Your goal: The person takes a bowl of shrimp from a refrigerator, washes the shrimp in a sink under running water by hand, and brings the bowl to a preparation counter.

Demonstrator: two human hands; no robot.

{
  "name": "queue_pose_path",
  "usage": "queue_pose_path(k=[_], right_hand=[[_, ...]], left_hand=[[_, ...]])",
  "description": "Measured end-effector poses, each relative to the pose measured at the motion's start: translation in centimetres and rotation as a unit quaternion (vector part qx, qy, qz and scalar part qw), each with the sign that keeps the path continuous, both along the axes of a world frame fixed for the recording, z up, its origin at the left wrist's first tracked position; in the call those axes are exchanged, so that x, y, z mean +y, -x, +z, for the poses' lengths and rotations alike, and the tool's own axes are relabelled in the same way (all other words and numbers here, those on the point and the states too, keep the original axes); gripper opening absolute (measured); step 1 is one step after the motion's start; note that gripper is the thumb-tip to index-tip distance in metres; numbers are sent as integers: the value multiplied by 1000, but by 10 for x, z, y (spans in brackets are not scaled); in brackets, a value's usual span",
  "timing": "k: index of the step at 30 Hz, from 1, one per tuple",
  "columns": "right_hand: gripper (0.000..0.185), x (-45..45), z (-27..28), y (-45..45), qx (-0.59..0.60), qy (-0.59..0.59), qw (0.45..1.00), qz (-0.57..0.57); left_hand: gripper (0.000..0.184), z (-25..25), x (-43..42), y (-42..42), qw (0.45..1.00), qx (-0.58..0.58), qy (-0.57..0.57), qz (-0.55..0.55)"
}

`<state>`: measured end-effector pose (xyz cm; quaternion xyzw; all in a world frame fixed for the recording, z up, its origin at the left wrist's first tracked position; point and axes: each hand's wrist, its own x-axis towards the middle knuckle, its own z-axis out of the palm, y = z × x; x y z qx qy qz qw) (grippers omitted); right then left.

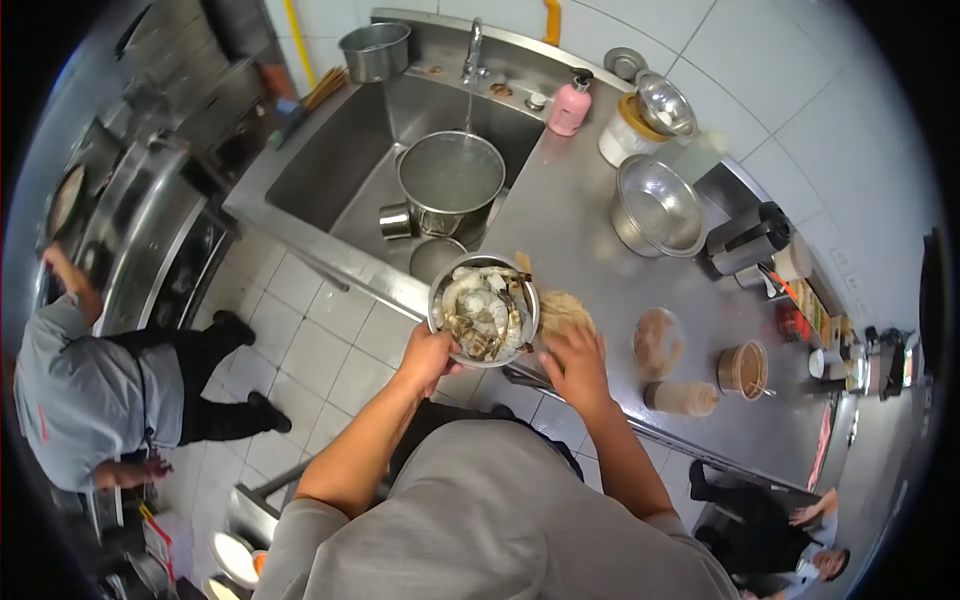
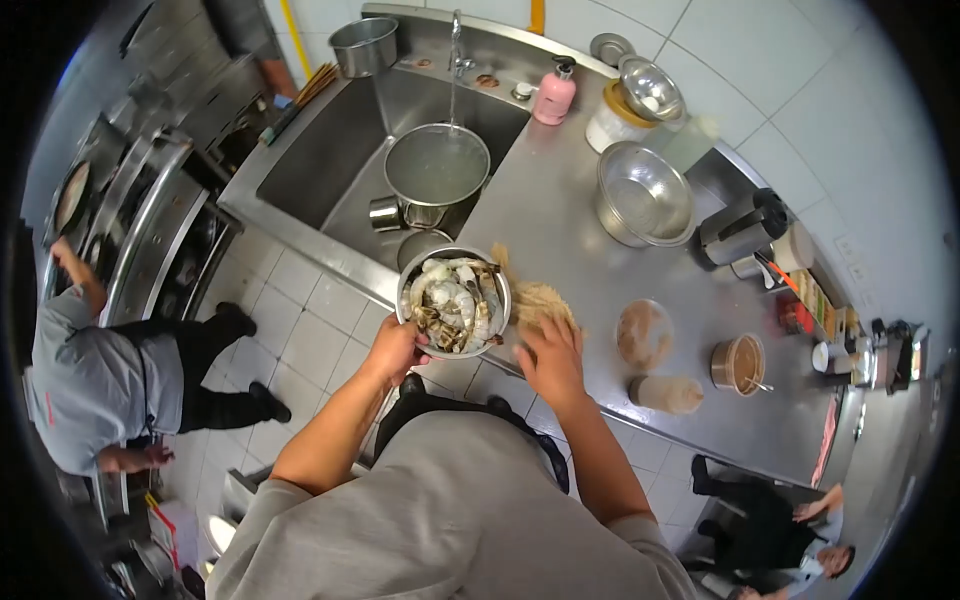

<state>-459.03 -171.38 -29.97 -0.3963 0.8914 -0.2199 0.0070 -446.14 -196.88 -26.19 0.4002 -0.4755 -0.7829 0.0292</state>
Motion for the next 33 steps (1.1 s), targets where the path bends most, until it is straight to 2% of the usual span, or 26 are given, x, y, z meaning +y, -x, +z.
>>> queue_pose_path(k=[1, 2, 4, 5, 6, 8, 9, 10, 12, 13, 14, 15, 16, 18, 20, 22, 25, 28, 33], right_hand=[[52, 3, -2, -1, 33, -143, 989, 22], [52, 1, -3, -2, 33, -145, 989, 8], [50, 4, -5, -9, 66, -189, 970, -138], [47, 5, -8, -8, 78, -183, 959, -200], [47, 6, -4, -3, 68, -195, 952, -225], [50, 5, -1, -1, 29, -238, 896, -373], [52, 4, 1, -3, 41, -232, 889, -393], [52, 4, 4, -5, 42, -226, 884, -408], [52, -3, 13, -14, 117, -127, 932, -319], [52, -7, 12, -18, 108, -131, 930, -325], [51, -13, 3, -23, 120, -90, 951, -272], [50, -20, -6, -26, 133, -46, 966, -216], [50, -27, -13, -27, 134, -42, 966, -217], [48, -41, -24, -29, 127, 20, 980, -150], [43, -42, -23, -29, 137, 16, 980, -142], [40, -41, -29, -28, 138, 73, 973, -170], [38, -39, -35, -28, 137, 69, 975, -163], [38, -35, -36, -26, 122, 66, 979, -152], [38, -32, -46, -26, 118, 79, 979, -146]], left_hand=[[21, -21, -17, 8, 999, 10, 10, -52], [21, -26, -31, 11, 998, 12, 9, -67], [28, -34, -51, 24, 988, -13, -16, -150], [28, -45, -56, 29, 986, -10, 35, -163], [33, -42, -66, 39, 971, -5, 69, -227], [51, -29, -64, 48, 956, 54, 197, -211], [63, -16, -66, 49, 933, 80, 263, -232], [63, -25, -64, 53, 928, 88, 267, -244], [64, -63, -67, 57, 883, 249, 356, -175], [60, -70, -73, 59, 901, 211, 319, -207], [60, -71, -71, 58, 900, 211, 318, -211], [59, -71, -70, 60, 906, 209, 311, -195], [58, -68, -69, 62, 912, 209, 306, -177], [54, -71, -68, 65, 905, 212, 327, -169], [52, -67, -65, 64, 899, 207, 349, -162], [47, -72, -63, 63, 896, 203, 366, -152], [40, -82, -61, 63, 867, 216, 425, -145], [39, -74, -58, 62, 853, 191, 466, -139], [36, -96, -60, 65, 824, 196, 515, -128]])
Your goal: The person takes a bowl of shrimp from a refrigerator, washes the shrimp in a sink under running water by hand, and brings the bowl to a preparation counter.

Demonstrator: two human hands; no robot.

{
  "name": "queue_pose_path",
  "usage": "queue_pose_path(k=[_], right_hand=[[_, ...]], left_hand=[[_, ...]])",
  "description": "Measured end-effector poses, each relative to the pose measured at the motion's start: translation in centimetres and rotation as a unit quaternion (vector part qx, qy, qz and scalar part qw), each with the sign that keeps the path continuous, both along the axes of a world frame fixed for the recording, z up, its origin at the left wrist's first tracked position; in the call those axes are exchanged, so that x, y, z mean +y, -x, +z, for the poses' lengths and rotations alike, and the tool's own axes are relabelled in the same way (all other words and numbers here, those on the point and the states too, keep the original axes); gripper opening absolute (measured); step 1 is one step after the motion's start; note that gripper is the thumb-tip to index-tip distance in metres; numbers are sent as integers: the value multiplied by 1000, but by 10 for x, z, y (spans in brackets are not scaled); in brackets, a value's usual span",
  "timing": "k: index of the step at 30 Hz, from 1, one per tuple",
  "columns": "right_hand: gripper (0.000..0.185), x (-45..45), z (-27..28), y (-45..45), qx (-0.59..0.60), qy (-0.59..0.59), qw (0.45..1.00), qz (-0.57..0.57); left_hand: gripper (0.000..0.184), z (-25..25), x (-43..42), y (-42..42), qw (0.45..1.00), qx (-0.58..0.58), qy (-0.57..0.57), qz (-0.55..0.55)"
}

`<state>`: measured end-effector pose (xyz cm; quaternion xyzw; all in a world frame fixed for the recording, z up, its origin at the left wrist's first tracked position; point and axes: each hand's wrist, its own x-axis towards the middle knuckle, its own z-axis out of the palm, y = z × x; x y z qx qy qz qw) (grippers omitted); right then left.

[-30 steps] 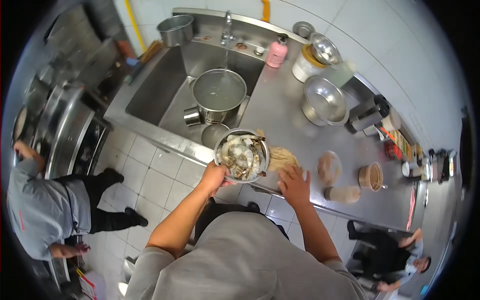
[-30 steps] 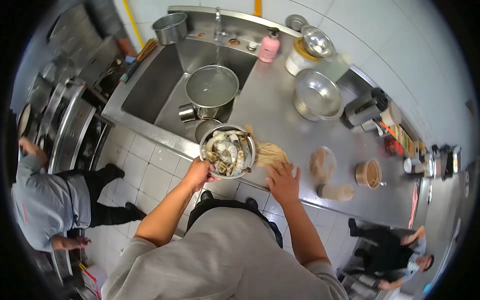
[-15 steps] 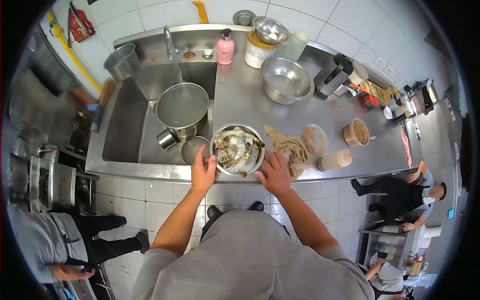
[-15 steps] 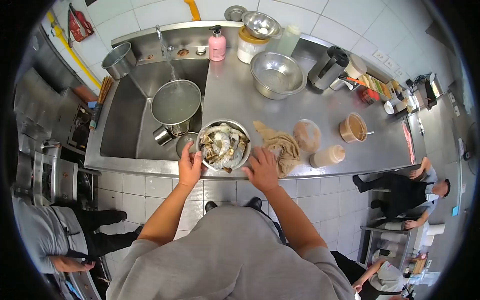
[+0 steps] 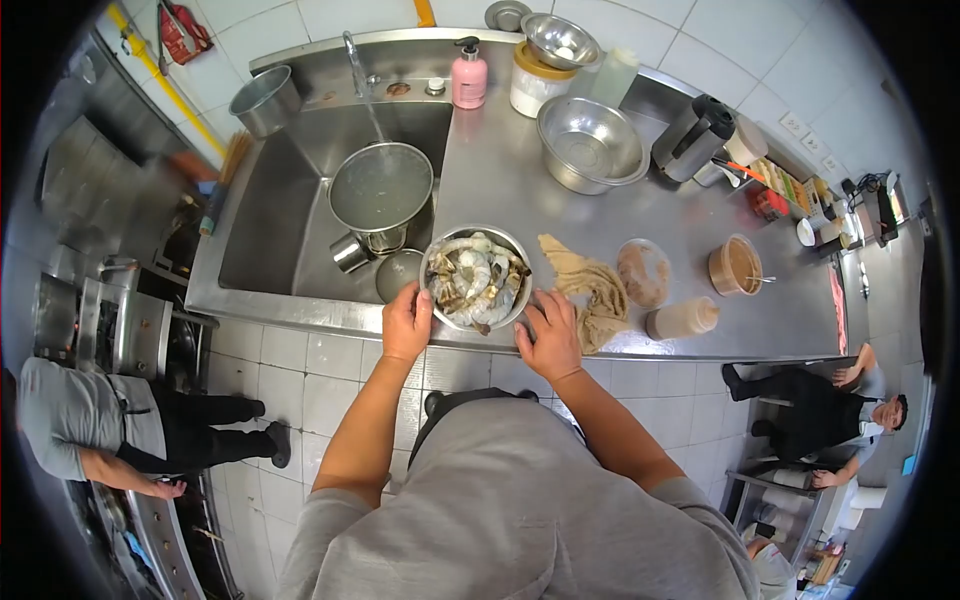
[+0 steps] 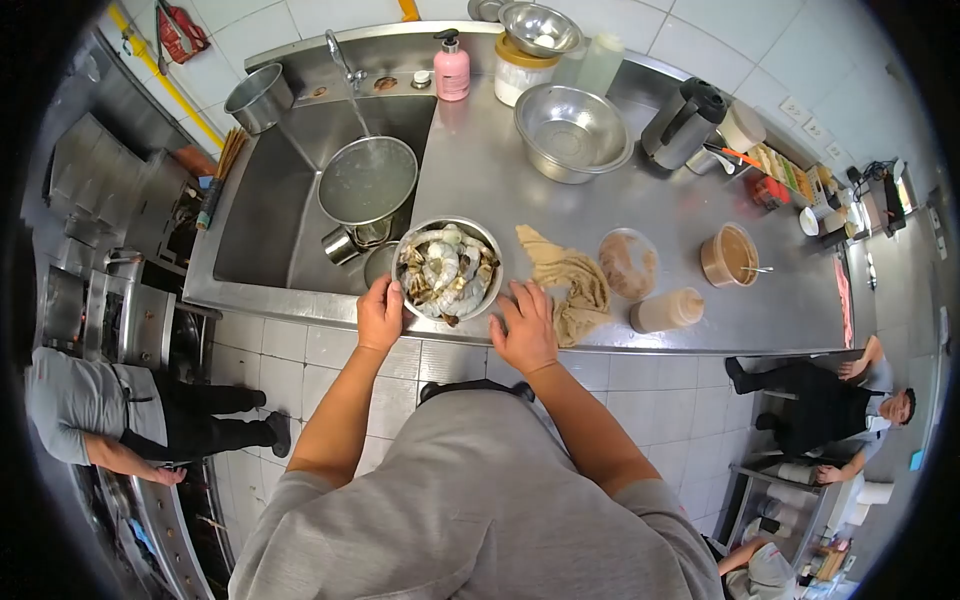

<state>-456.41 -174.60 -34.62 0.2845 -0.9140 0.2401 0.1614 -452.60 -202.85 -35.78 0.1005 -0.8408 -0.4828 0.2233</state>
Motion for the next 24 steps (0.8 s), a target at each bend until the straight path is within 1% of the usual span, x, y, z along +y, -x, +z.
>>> queue_pose_path(k=[1, 6, 8, 12, 14, 17, 18, 24], right_hand=[[38, 0, 10, 0, -10, -2, 1000, 1], [38, 3, 6, 1, -2, 0, 1000, 9], [37, 2, 9, 1, -7, -1, 1000, 14], [38, 1, 7, 0, -18, 9, 1000, 6], [38, 1, 6, -1, -28, 14, 999, 8], [37, 0, 8, 0, -23, 7, 1000, 14], [37, 2, 1, -1, -14, 8, 1000, 14], [37, 1, 8, 1, -10, 0, 1000, 18]], left_hand=[[35, 9, 0, 1, 1000, 2, 1, -2], [37, 21, 9, -1, 1000, 6, -7, 1], [35, 27, 8, -2, 999, -29, -26, 2], [36, 25, 6, -1, 999, -34, -6, 6], [36, 24, 6, -1, 999, -31, -22, 6], [36, 22, 3, 0, 999, -28, -15, 8], [36, 15, 5, -2, 999, -31, -12, 10], [34, 14, 2, 0, 999, -35, -22, 12]])
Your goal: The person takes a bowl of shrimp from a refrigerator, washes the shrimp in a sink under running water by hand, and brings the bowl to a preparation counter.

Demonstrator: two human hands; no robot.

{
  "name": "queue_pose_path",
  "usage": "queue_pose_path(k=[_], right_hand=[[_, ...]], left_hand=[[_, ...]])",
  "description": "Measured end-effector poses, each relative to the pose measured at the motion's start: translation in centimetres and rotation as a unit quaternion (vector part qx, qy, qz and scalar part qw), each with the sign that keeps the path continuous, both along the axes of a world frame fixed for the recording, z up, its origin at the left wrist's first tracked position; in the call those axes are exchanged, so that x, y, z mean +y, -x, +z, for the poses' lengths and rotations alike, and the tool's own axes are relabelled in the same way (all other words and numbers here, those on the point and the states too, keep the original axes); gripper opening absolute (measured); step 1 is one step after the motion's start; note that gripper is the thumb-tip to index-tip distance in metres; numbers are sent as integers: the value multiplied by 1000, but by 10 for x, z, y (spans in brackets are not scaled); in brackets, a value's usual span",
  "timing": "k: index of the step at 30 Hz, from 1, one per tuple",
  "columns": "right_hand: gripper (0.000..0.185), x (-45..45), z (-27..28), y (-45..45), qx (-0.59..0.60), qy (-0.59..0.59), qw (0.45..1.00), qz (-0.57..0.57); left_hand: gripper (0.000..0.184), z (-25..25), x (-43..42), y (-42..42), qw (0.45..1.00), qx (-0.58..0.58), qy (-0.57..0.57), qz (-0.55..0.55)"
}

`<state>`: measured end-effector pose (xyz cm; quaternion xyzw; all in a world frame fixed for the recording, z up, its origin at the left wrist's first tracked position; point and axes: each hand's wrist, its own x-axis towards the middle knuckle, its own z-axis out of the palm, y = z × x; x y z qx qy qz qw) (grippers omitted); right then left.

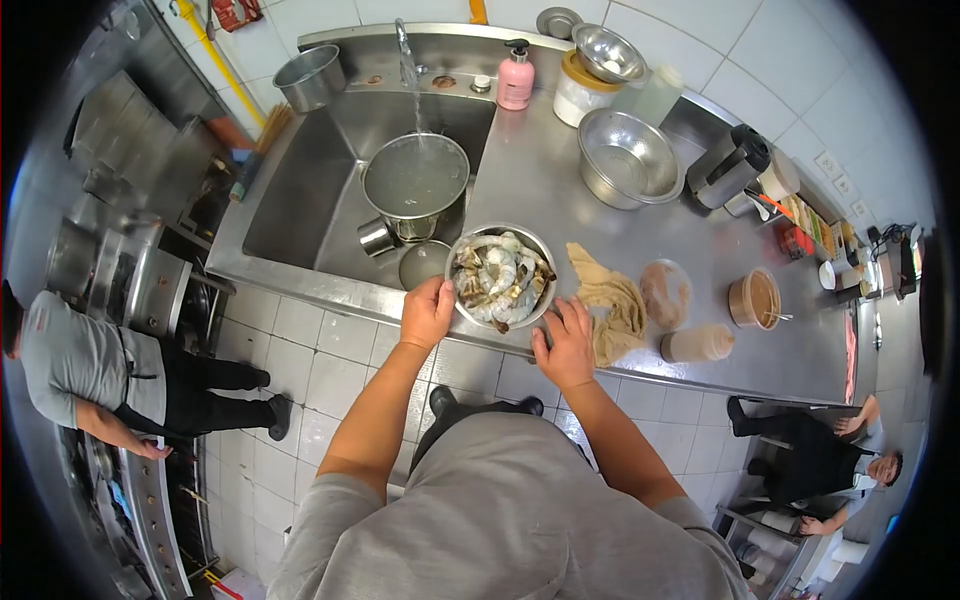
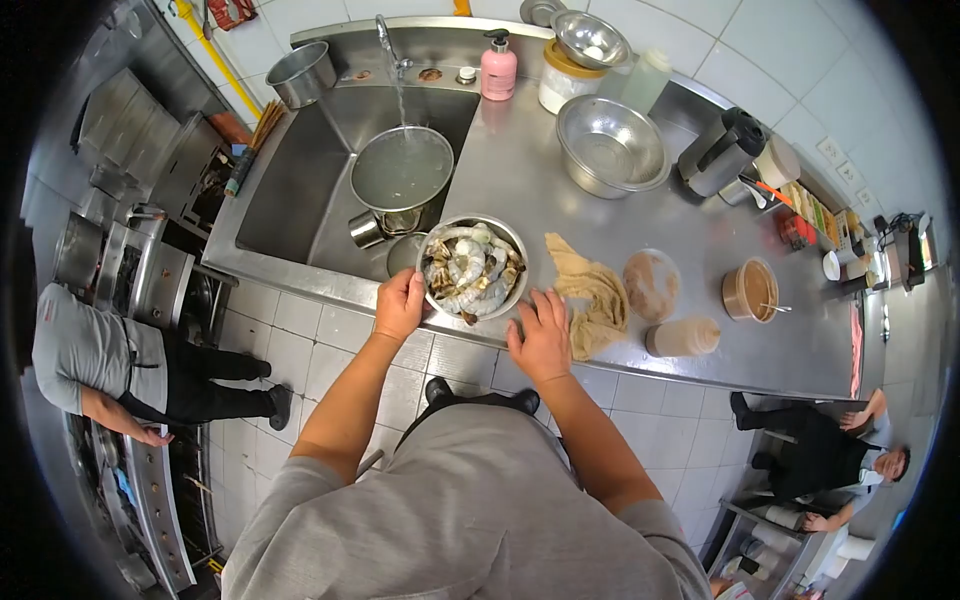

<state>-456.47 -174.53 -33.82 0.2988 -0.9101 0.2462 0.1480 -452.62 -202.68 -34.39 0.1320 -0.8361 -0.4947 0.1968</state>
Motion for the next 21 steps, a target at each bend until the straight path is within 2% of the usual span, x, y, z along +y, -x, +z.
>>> queue_pose_path(k=[21], right_hand=[[35, -5, 7, -3, 0, 0, 1000, -2]], left_hand=[[32, -2, -3, -1, 1000, 16, -3, -13]])
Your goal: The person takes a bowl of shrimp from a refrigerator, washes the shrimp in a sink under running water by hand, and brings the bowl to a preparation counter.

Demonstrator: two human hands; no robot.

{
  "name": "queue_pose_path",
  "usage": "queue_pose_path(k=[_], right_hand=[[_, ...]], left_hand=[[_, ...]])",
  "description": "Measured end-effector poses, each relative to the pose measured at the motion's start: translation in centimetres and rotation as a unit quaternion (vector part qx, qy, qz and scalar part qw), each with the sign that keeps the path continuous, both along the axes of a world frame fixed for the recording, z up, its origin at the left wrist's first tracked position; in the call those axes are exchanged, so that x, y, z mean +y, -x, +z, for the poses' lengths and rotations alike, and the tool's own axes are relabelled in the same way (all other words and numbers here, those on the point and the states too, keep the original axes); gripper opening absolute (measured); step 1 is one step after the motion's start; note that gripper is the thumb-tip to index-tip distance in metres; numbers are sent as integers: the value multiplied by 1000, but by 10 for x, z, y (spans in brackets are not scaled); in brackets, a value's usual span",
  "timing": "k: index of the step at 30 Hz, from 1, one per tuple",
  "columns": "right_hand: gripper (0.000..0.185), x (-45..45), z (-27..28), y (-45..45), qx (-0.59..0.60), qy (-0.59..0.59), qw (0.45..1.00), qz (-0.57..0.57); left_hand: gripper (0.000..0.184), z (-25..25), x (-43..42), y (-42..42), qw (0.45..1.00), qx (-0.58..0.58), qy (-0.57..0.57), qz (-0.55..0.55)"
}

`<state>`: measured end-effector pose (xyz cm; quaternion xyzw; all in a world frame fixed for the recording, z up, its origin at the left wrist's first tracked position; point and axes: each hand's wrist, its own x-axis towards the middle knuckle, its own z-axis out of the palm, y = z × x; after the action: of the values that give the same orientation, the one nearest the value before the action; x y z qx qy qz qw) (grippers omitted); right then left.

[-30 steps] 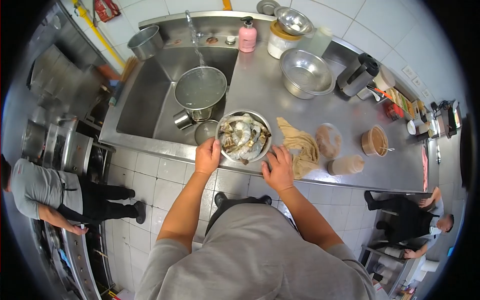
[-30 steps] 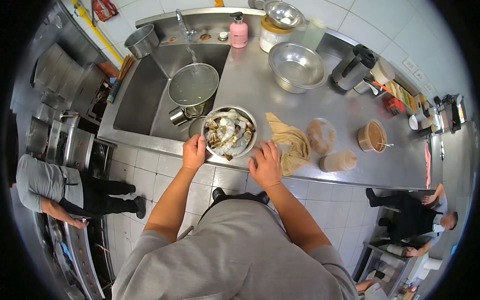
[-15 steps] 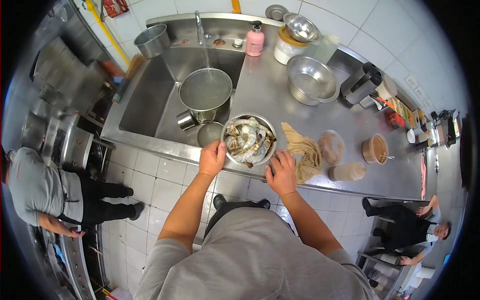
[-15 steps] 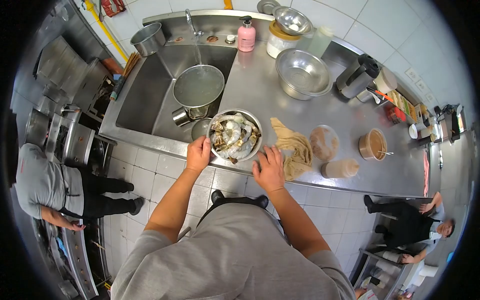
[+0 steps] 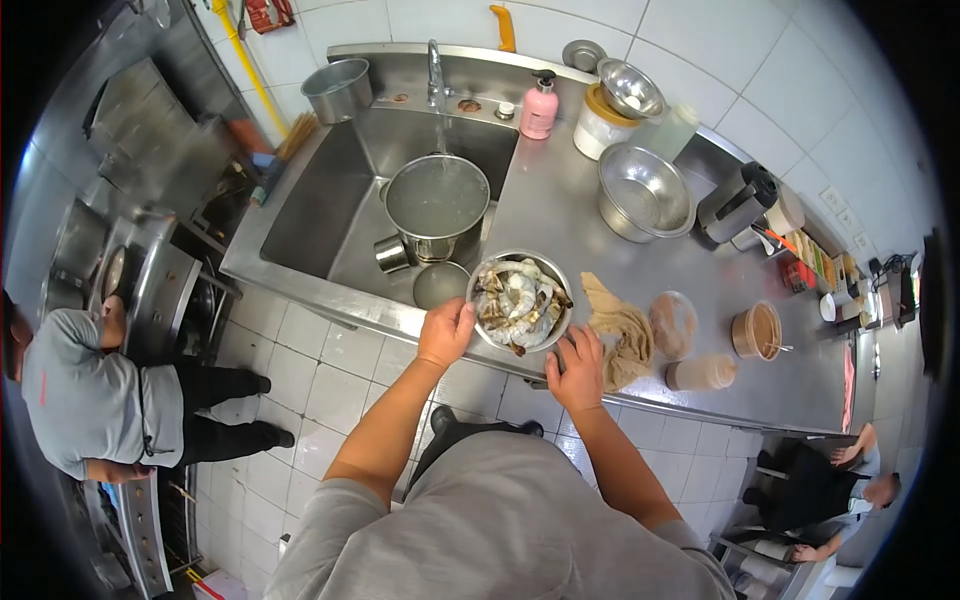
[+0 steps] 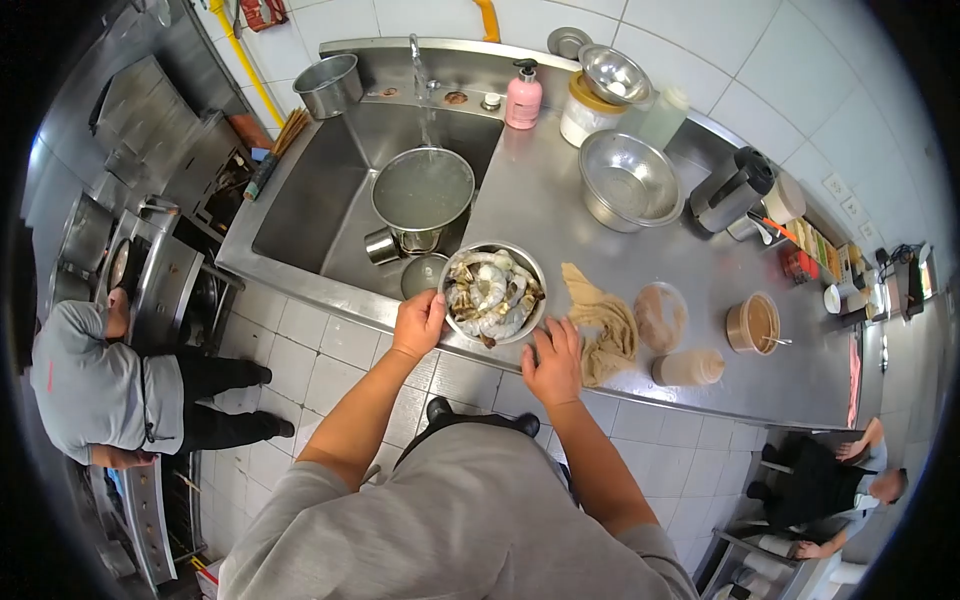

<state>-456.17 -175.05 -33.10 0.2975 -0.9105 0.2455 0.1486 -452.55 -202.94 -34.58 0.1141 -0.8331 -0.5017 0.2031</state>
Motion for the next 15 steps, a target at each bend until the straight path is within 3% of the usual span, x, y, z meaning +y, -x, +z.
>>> queue_pose_path(k=[8, 9, 10, 11, 15], right_hand=[[33, 1, -8, 2, 18, -4, 999, 27], [33, 3, -10, 1, 22, -12, 1000, 17], [32, 1, -11, 3, 25, -16, 999, 16], [32, -1, -12, 3, 38, -19, 999, 24], [32, -6, -14, 1, 84, -14, 996, 34]], left_hand=[[37, 6, -1, -3, 1000, -23, 8, -3], [36, 6, 1, -2, 999, 24, 23, 15], [35, 7, 0, -4, 1000, -14, 7, 2], [34, 0, 1, -3, 998, -3, 59, 34], [32, 19, -9, -12, 998, 35, 56, 9]])
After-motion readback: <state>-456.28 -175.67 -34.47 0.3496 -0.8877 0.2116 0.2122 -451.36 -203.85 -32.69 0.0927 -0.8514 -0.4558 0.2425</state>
